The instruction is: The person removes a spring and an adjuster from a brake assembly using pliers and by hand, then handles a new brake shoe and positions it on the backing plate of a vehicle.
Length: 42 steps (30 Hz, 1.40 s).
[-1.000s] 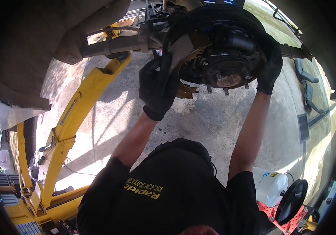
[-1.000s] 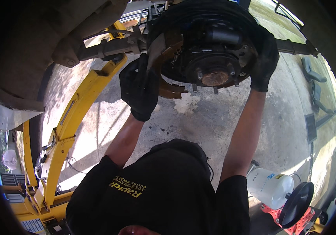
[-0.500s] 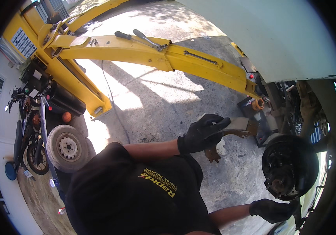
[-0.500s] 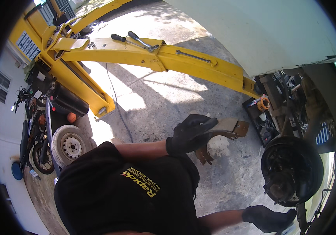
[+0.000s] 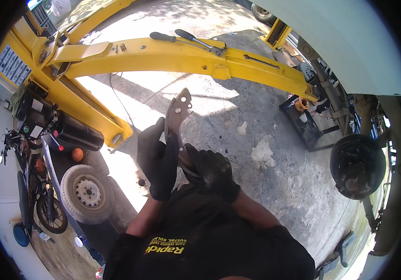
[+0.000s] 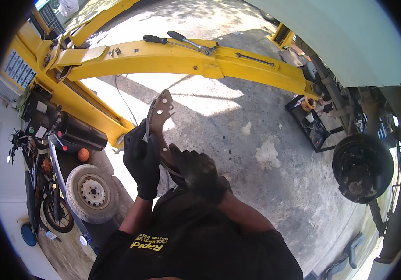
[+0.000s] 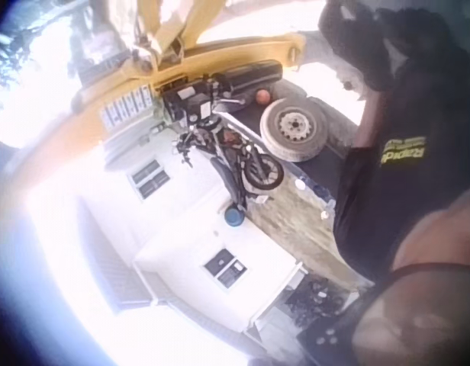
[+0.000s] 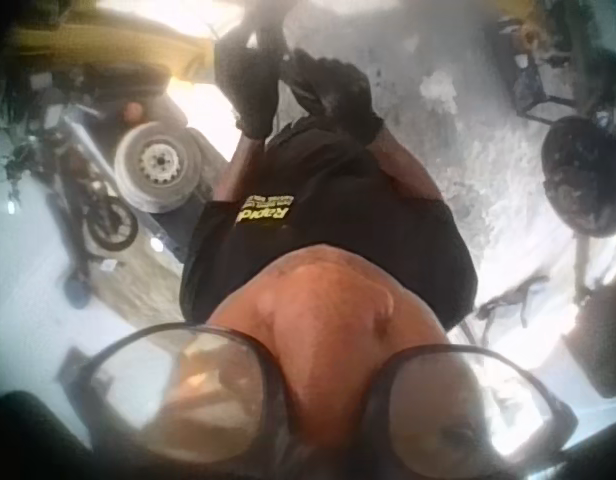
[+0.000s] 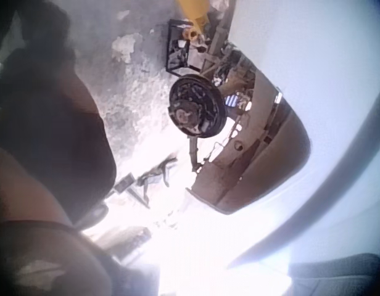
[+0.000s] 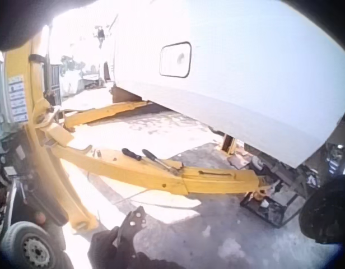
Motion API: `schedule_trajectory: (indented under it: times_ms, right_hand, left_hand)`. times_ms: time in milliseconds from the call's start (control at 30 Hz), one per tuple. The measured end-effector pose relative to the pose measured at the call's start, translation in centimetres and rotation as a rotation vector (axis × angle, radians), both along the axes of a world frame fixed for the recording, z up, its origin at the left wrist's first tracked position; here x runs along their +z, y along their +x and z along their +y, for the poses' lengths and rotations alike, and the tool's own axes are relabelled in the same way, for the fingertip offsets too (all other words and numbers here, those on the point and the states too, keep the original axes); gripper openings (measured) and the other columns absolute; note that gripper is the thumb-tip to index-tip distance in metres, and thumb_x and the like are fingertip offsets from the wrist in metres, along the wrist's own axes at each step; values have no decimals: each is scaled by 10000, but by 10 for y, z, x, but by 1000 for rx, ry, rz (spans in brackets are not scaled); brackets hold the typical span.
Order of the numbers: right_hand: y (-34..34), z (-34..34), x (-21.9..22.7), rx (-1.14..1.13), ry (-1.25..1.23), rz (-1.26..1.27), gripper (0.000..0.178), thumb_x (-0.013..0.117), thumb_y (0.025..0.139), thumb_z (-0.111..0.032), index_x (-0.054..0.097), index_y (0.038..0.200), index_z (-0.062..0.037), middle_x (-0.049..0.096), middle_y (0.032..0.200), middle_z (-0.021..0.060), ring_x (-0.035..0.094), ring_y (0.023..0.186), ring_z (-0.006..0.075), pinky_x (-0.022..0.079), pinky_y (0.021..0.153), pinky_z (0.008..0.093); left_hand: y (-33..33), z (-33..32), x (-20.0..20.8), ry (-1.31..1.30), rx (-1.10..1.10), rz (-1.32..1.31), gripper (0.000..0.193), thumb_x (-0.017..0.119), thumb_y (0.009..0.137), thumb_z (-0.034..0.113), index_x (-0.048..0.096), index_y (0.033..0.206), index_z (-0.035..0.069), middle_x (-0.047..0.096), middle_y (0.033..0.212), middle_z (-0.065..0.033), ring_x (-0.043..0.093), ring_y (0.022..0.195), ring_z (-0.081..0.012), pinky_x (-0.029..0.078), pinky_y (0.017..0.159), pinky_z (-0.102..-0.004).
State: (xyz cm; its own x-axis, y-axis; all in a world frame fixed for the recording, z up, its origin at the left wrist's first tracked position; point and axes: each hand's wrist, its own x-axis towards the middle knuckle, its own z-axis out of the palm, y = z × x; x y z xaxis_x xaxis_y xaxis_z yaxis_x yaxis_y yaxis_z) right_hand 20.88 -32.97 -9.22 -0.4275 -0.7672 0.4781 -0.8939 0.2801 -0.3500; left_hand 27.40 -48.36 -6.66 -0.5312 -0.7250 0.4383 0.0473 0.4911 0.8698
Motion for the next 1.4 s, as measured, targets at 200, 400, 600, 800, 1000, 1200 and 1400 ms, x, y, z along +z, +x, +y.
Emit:
schedule_trajectory:
  times_ms: [200, 400, 600, 800, 1000, 1200, 1400]
  right_hand:
    - [-26, -9, 30, -188, -247, 5, 682, 837, 753, -209, 613, 1363, -2, 640, 851, 95, 656, 718, 252, 547, 656, 390]
    - [-135, 58, 58, -461, -527, -433, 543, 781, 854, -166, 648, 1343, 28, 755, 1143, 219, 759, 971, 236, 590, 855, 347]
    - [-260, 144, 49, -468, -464, -454, 476, 770, 910, -198, 671, 1299, 58, 759, 1078, 100, 675, 918, 137, 549, 833, 308]
    - [-316, 192, 27, -397, -360, -195, 486, 752, 933, -278, 681, 1282, 54, 756, 1021, 79, 645, 838, 128, 538, 787, 303]
    - [-329, 175, 38, -567, -217, -379, 465, 739, 932, -349, 715, 1219, 16, 741, 1070, 146, 681, 917, 233, 534, 839, 343]
    - [-322, 175, 33, -739, -65, 128, 445, 752, 927, -375, 718, 1212, -35, 702, 1102, 154, 633, 1127, 322, 484, 979, 432]
    - [-322, 149, 47, -702, -47, 215, 481, 744, 953, -352, 673, 1308, -35, 654, 1310, 189, 589, 1242, 343, 448, 1075, 444]
  left_hand:
    - [34, -29, -26, -196, -66, -97, 342, 580, 957, 28, 656, 1285, -30, 700, 1170, -163, 656, 1087, -319, 515, 965, -417]
    - [65, -47, -99, 65, -196, -395, 227, 604, 1005, 90, 727, 1175, 2, 735, 1102, -154, 704, 1011, -277, 540, 914, -385]
    - [96, -70, -165, 116, -228, -664, 233, 634, 1005, 146, 728, 1150, -10, 747, 1073, -163, 719, 962, -287, 551, 876, -387]
    - [36, -65, -137, -71, -458, -719, 236, 665, 1000, 154, 720, 1180, 11, 711, 1031, -125, 711, 882, -234, 565, 776, -343]
    - [-7, -46, -128, -54, -540, -749, 265, 675, 1002, 177, 713, 1213, 21, 699, 1083, -132, 715, 881, -221, 569, 775, -332]
    - [-25, -33, -131, 119, -531, -837, 279, 679, 1003, 198, 717, 1218, 25, 721, 1085, -135, 722, 881, -211, 571, 776, -336]
    - [-10, -44, -122, 73, -265, -705, 227, 687, 991, 189, 733, 1170, 56, 736, 1061, -117, 734, 882, -228, 576, 774, -347]
